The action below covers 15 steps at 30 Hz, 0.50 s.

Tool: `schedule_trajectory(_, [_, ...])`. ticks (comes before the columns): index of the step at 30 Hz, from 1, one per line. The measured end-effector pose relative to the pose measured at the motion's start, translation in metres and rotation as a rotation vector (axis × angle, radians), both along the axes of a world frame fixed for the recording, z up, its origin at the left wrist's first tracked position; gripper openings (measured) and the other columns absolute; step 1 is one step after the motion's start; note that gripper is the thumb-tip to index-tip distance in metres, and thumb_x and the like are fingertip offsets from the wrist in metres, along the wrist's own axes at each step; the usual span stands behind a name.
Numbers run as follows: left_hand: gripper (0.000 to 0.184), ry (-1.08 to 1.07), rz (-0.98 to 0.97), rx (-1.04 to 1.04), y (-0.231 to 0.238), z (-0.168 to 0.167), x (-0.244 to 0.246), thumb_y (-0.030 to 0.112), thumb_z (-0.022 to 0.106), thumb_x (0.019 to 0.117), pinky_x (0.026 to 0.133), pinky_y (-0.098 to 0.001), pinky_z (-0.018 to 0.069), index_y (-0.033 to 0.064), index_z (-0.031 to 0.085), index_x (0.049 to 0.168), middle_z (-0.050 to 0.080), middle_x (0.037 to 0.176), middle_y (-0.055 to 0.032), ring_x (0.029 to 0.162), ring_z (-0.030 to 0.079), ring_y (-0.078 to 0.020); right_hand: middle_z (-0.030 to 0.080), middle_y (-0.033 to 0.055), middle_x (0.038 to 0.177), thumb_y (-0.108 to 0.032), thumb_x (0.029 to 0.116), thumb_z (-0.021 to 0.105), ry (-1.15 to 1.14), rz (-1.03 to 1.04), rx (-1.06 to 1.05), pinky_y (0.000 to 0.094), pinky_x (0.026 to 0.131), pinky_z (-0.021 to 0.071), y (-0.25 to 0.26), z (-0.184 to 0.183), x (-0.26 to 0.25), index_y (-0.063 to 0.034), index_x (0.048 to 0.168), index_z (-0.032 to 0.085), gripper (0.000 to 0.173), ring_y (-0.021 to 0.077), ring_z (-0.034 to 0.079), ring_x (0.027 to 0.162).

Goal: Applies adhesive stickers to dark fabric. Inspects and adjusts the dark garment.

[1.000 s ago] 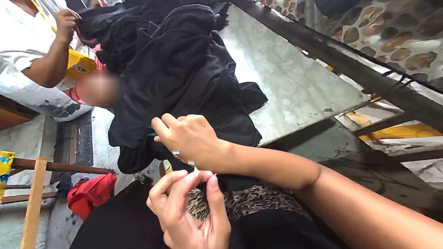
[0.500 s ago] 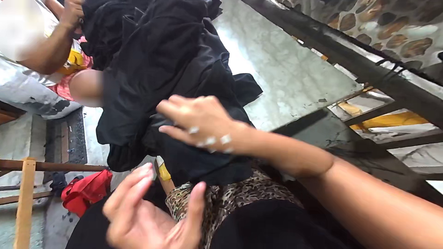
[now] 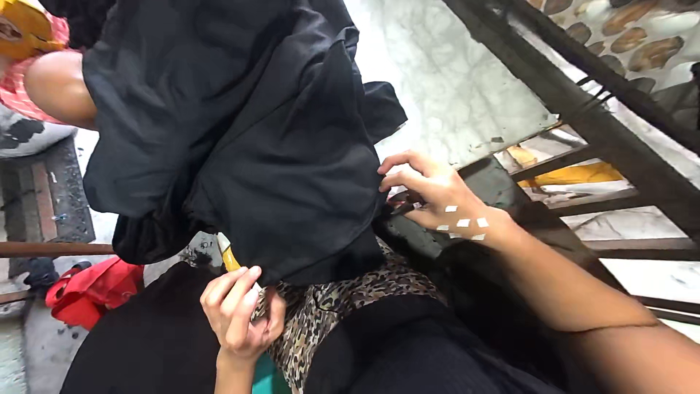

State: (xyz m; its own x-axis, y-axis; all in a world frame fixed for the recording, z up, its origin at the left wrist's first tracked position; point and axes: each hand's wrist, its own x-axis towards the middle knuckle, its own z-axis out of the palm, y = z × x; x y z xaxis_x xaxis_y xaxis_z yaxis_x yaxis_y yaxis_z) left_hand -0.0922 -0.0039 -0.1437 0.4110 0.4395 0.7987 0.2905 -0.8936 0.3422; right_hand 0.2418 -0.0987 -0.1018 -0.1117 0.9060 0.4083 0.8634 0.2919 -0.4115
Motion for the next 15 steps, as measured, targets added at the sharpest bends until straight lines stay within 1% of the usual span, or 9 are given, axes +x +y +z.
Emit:
schedule_trajectory(3, [0.038, -0.028, -0.016, -0.057, -0.002, -0.003, 0.000, 0.027, 0.059, 0.0952, 0.108, -0.0225, 0.0377, 0.0220, 0.044, 0.130, 0.057, 0.123, 0.0084, 0.125, 0.052, -0.0046, 0.067, 0.0182, 0.119, -0.008, 0.0755, 0.068, -0.067, -0.024, 0.019, 0.0421, 0.066, 0.0552, 0.001, -0.005, -0.001, -0.0015, 0.110, 0.072, 0.036, 0.0293, 0.068, 0.089])
schedule_trajectory(4, [0.037, -0.043, -0.011, -0.060, -0.002, -0.004, 0.000, 0.027, 0.058, 0.0957, 0.108, -0.0220, 0.0387, 0.0218, 0.044, 0.129, 0.058, 0.122, 0.0087, 0.124, 0.052, -0.0039, 0.068, 0.0179, 0.117, -0.008, 0.0763, 0.067, -0.084, -0.024, 0.030, 0.0422, 0.065, 0.0549, 0.001, -0.007, 0.000, -0.0016, 0.110, 0.072, 0.035, 0.0296, 0.068, 0.088])
schedule_trajectory(5, [0.035, -0.056, -0.004, -0.064, -0.003, -0.004, 0.000, 0.027, 0.058, 0.0964, 0.107, -0.0212, 0.0394, 0.0217, 0.045, 0.129, 0.058, 0.121, 0.0091, 0.124, 0.053, -0.0029, 0.068, 0.0181, 0.114, -0.008, 0.0773, 0.066, -0.096, -0.028, 0.051, 0.0412, 0.063, 0.0540, 0.001, -0.009, 0.000, -0.0011, 0.105, 0.072, 0.029, 0.0292, 0.068, 0.085])
schedule_trajectory(7, [0.032, -0.080, 0.012, -0.081, -0.003, -0.005, 0.002, 0.027, 0.059, 0.0970, 0.106, -0.0198, 0.0405, 0.0217, 0.047, 0.126, 0.059, 0.120, 0.0107, 0.122, 0.053, -0.0013, 0.068, 0.0195, 0.103, -0.005, 0.0787, 0.064, -0.120, -0.058, 0.120, 0.0377, 0.058, 0.0515, 0.000, -0.010, -0.001, 0.0000, 0.088, 0.066, 0.011, 0.0278, 0.066, 0.076])
schedule_trajectory(9, [0.031, -0.090, 0.022, -0.094, -0.004, -0.003, 0.006, 0.029, 0.062, 0.0970, 0.105, -0.0201, 0.0403, 0.0209, 0.048, 0.124, 0.059, 0.118, 0.0097, 0.121, 0.054, -0.0017, 0.067, 0.0198, 0.090, -0.004, 0.0814, 0.060, -0.109, -0.097, 0.199, 0.0351, 0.056, 0.0488, -0.004, -0.007, -0.004, 0.0020, 0.082, 0.062, 0.006, 0.0269, 0.064, 0.072])
schedule_trajectory(11, [0.029, -0.086, 0.047, -0.092, -0.004, 0.003, 0.013, 0.029, 0.063, 0.0970, 0.105, -0.0199, 0.0398, 0.0194, 0.048, 0.120, 0.059, 0.115, 0.0076, 0.119, 0.055, -0.0028, 0.062, 0.0171, 0.075, -0.006, 0.0853, 0.059, -0.041, -0.164, 0.312, 0.0288, 0.056, 0.0469, -0.011, -0.004, -0.010, 0.0029, 0.083, 0.057, 0.009, 0.0215, 0.060, 0.066])
schedule_trajectory(12, [0.027, -0.086, 0.061, -0.087, -0.003, 0.006, 0.017, 0.028, 0.062, 0.0973, 0.105, -0.0203, 0.0401, 0.0187, 0.048, 0.119, 0.060, 0.113, 0.0066, 0.117, 0.056, -0.0035, 0.057, 0.0142, 0.072, -0.008, 0.0879, 0.058, -0.003, -0.215, 0.371, 0.0242, 0.058, 0.0456, -0.015, -0.002, -0.013, 0.0016, 0.085, 0.053, 0.011, 0.0166, 0.056, 0.065])
schedule_trajectory(14, [0.024, -0.083, 0.104, -0.064, -0.003, 0.014, 0.021, 0.023, 0.059, 0.0984, 0.100, -0.0207, 0.0441, 0.0165, 0.049, 0.119, 0.061, 0.107, 0.0044, 0.110, 0.059, -0.0050, 0.051, 0.0084, 0.074, -0.012, 0.0979, 0.055, 0.003, -0.332, 0.522, 0.0178, 0.062, 0.0443, -0.022, 0.003, -0.020, -0.0029, 0.092, 0.048, 0.013, 0.0077, 0.053, 0.066])
schedule_trajectory(15, [0.021, -0.068, 0.143, -0.031, -0.003, 0.020, 0.020, 0.022, 0.059, 0.0989, 0.096, -0.0218, 0.0462, 0.0138, 0.051, 0.117, 0.062, 0.104, 0.0011, 0.104, 0.061, -0.0078, 0.051, 0.0054, 0.076, -0.014, 0.1003, 0.055, -0.018, -0.365, 0.607, 0.0158, 0.064, 0.0455, -0.022, 0.006, -0.022, -0.0057, 0.094, 0.047, 0.013, 0.0038, 0.054, 0.068])
